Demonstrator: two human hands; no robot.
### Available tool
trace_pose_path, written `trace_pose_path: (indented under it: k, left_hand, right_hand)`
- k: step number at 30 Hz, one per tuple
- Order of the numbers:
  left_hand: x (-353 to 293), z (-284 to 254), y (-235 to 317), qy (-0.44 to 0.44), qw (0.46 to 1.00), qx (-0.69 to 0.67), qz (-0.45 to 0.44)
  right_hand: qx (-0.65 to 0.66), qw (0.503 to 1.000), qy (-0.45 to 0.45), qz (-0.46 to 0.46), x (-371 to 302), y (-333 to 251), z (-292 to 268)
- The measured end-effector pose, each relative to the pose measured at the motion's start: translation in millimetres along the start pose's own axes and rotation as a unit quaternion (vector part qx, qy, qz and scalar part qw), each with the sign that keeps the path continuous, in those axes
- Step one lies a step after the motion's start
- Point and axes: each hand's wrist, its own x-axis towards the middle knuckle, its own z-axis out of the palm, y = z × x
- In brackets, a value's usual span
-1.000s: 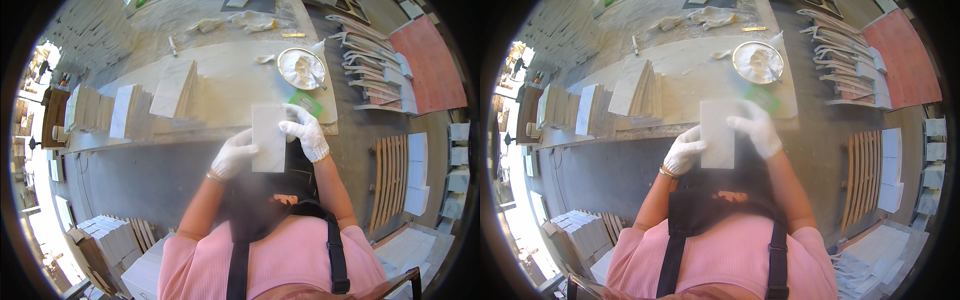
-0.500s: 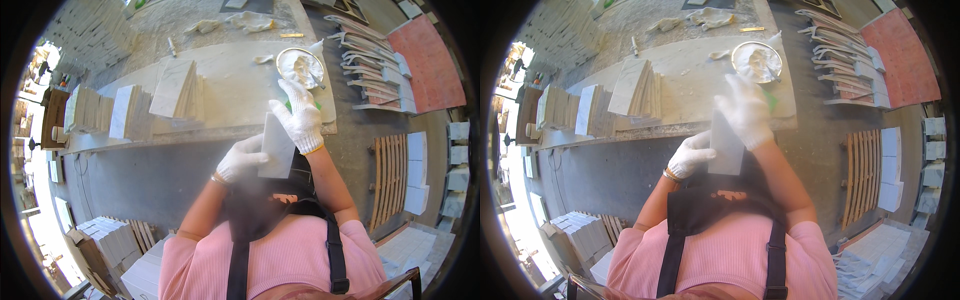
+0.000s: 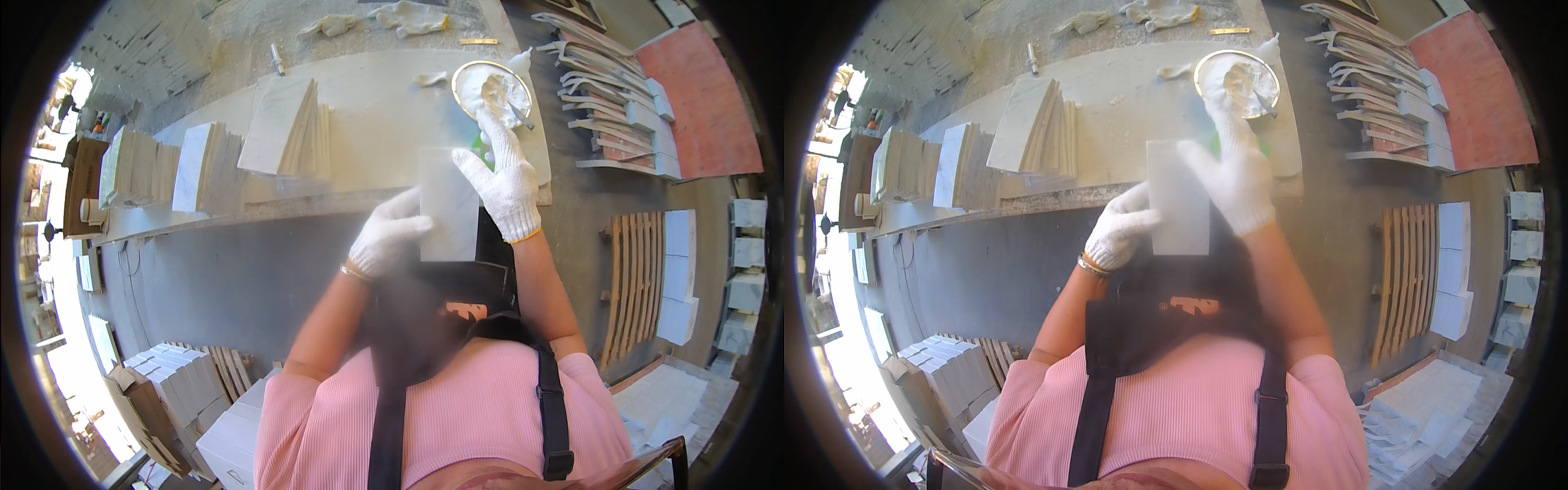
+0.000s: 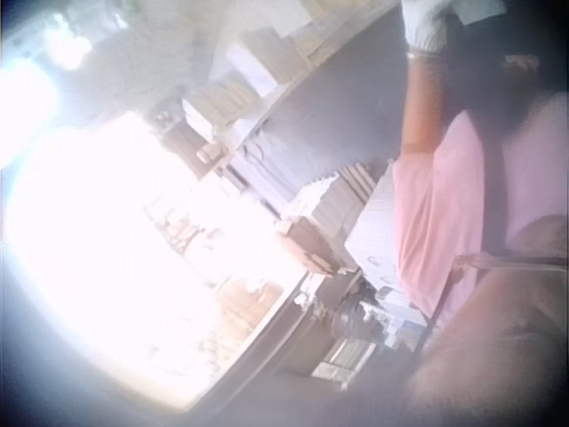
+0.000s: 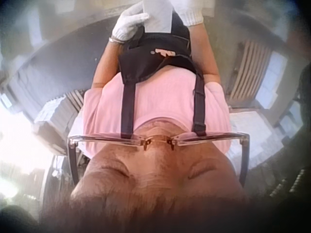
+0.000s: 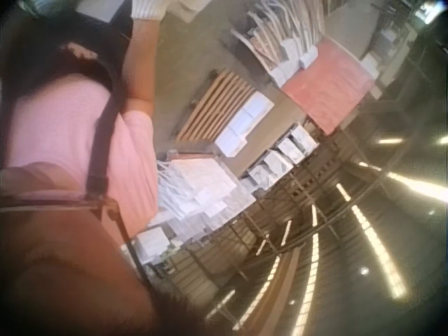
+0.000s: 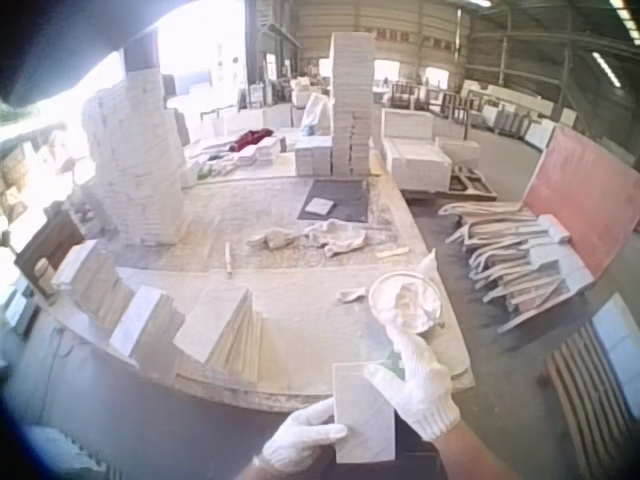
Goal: The person applies a white paste to the edges of small rectangular tiles using a small spatula, then rubs the edges with a green block. They repeat this process on multiple tiles, stacking the treated tiles on the table.
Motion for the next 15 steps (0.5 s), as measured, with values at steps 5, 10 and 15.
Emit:
trace_pose_path:
  k: [5,10,15]
  left_hand:
    - [8.3,-2.5,-1.7,0.018,0.996,-0.088,0.029]
    - [13.8,-1.9,-4.4,0.002,0.991,-0.118,0.057]
    - [13.5,-5.5,-9.7,0.0,0.986,-0.153,0.065]
  right_hand:
    - [0.134,0.967,-0.123,0.178,-22.0,4.4,1.1]
    - [0.326,0.879,-0.252,0.242,-52.2,0.4,-10.7]
    - [0.273,0.887,-0.283,0.243,-66.9,11.0,-26.8]
